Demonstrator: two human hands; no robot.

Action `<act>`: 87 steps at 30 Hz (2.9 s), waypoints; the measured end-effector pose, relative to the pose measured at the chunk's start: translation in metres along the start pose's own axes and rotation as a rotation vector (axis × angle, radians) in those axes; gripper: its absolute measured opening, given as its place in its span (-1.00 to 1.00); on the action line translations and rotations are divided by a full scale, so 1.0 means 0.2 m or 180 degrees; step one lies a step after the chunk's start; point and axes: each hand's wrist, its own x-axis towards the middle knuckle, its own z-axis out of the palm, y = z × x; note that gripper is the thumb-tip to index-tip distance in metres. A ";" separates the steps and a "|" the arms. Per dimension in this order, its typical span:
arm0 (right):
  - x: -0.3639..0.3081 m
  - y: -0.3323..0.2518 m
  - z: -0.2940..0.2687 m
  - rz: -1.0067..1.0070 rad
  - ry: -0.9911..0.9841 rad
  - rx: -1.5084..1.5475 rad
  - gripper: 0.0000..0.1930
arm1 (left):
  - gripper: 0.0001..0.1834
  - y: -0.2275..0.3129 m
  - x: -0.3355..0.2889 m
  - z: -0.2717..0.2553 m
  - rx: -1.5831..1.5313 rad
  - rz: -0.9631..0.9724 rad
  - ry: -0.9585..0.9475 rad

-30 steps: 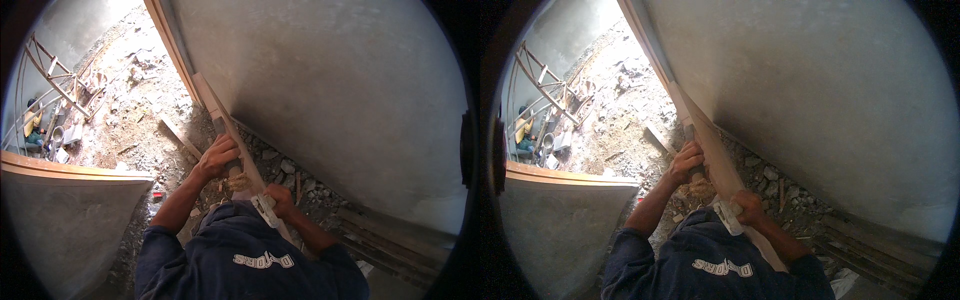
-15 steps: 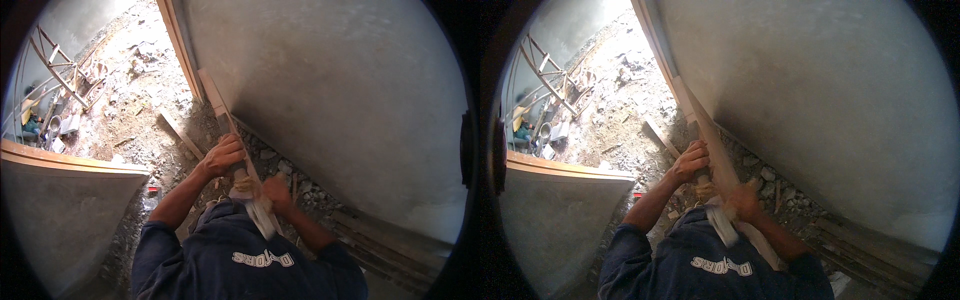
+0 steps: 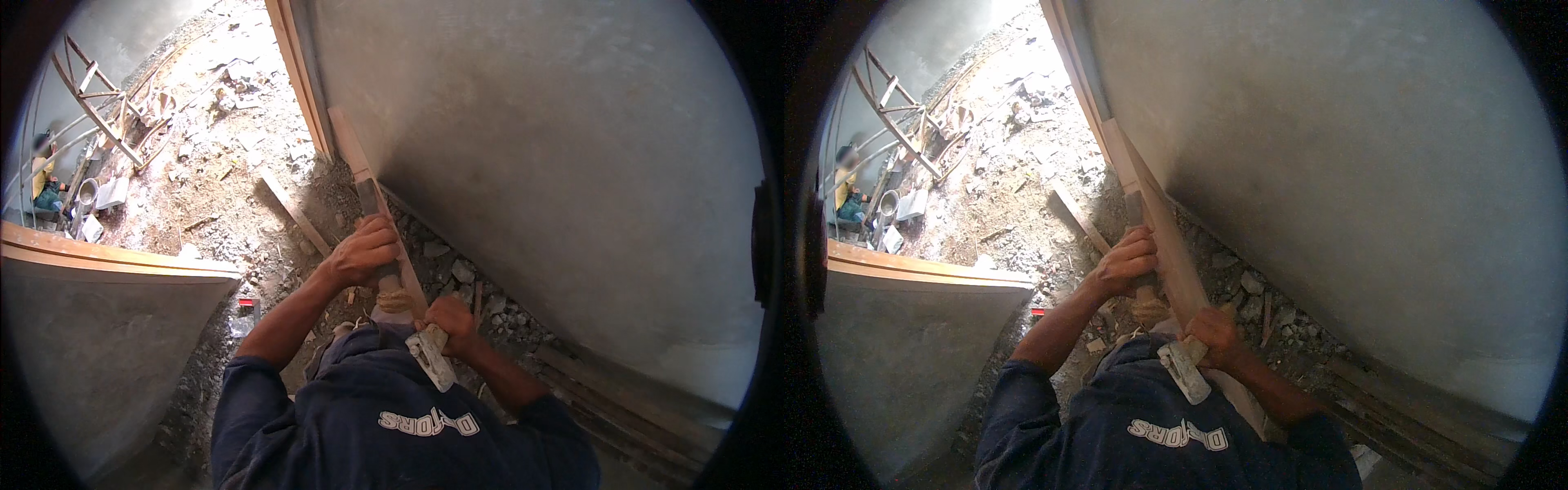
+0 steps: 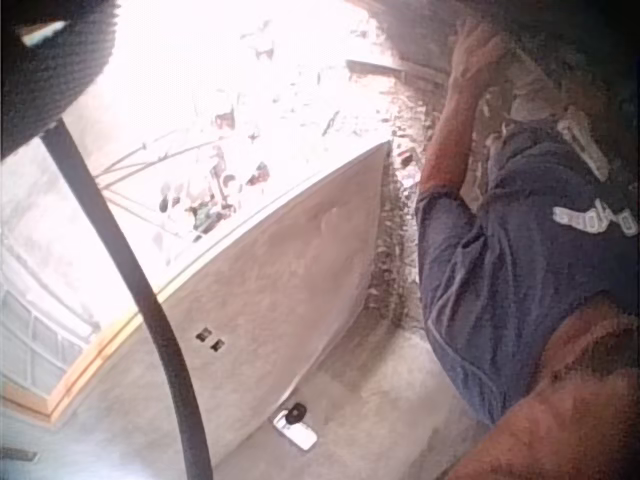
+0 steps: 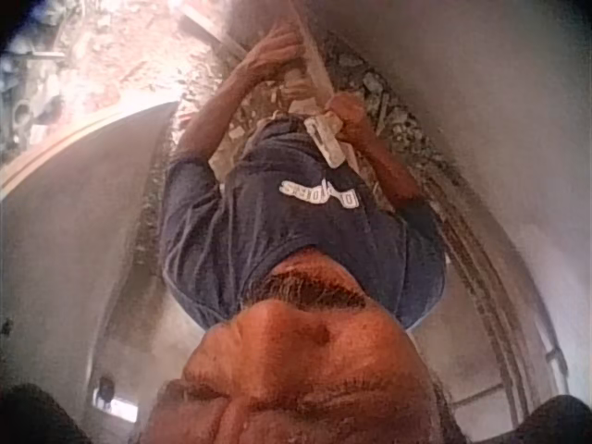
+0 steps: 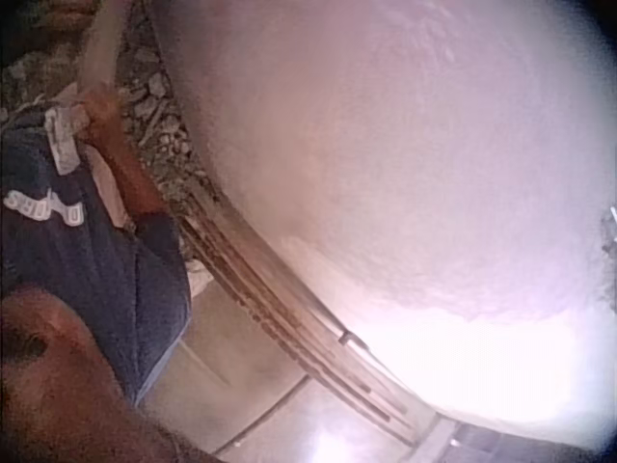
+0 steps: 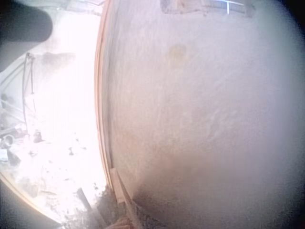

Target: The person uses a hammer and chisel to carve a recess into a wooden door, likely for a hinge. The person repeatedly strikes the chisel to remove wood from the door's edge.

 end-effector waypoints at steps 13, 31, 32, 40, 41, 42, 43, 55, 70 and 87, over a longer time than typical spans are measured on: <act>-0.03 -0.01 0.01 0.0155 -0.0146 -0.0058 -0.76 | -0.68 0.04 -0.01 -0.02 -0.0310 0.0030 0.0067; -0.13 0.11 0.03 0.0176 -0.0300 -0.0311 -0.76 | -0.42 -0.05 0.01 -0.01 0.0026 -0.0164 -0.0060; -0.12 0.10 0.03 0.0004 -0.0231 -0.0195 -0.77 | -0.43 -0.04 0.02 -0.02 -0.0011 -0.0175 -0.0016; 0.02 0.00 -0.02 -0.0196 -0.0145 0.0132 -0.78 | -0.53 0.02 0.04 -0.05 -0.0191 -0.0202 0.0004; 0.02 0.01 -0.01 -0.0188 -0.0163 0.0162 -0.78 | -0.53 0.02 0.04 -0.05 -0.0185 -0.0150 0.0062; 0.02 0.01 -0.01 -0.0156 -0.0179 0.0120 -0.78 | -0.52 0.02 0.04 -0.05 -0.0178 -0.0098 0.0120; 0.02 0.01 0.00 -0.0124 -0.0195 0.0080 -0.78 | -0.52 0.01 0.04 -0.04 -0.0171 -0.0048 0.0178; -0.04 0.07 0.04 0.0047 -0.0298 -0.0131 -0.81 | -0.54 -0.02 0.02 -0.04 -0.0141 -0.0127 0.0166; -0.04 0.12 0.07 0.0352 -0.0307 -0.0427 -0.64 | -0.58 -0.06 -0.01 -0.03 -0.0146 -0.0154 0.0181; -0.02 0.15 0.01 0.0263 -0.0857 -0.0590 -0.64 | -0.47 -0.04 -0.01 -0.04 0.0005 -0.0080 -0.0109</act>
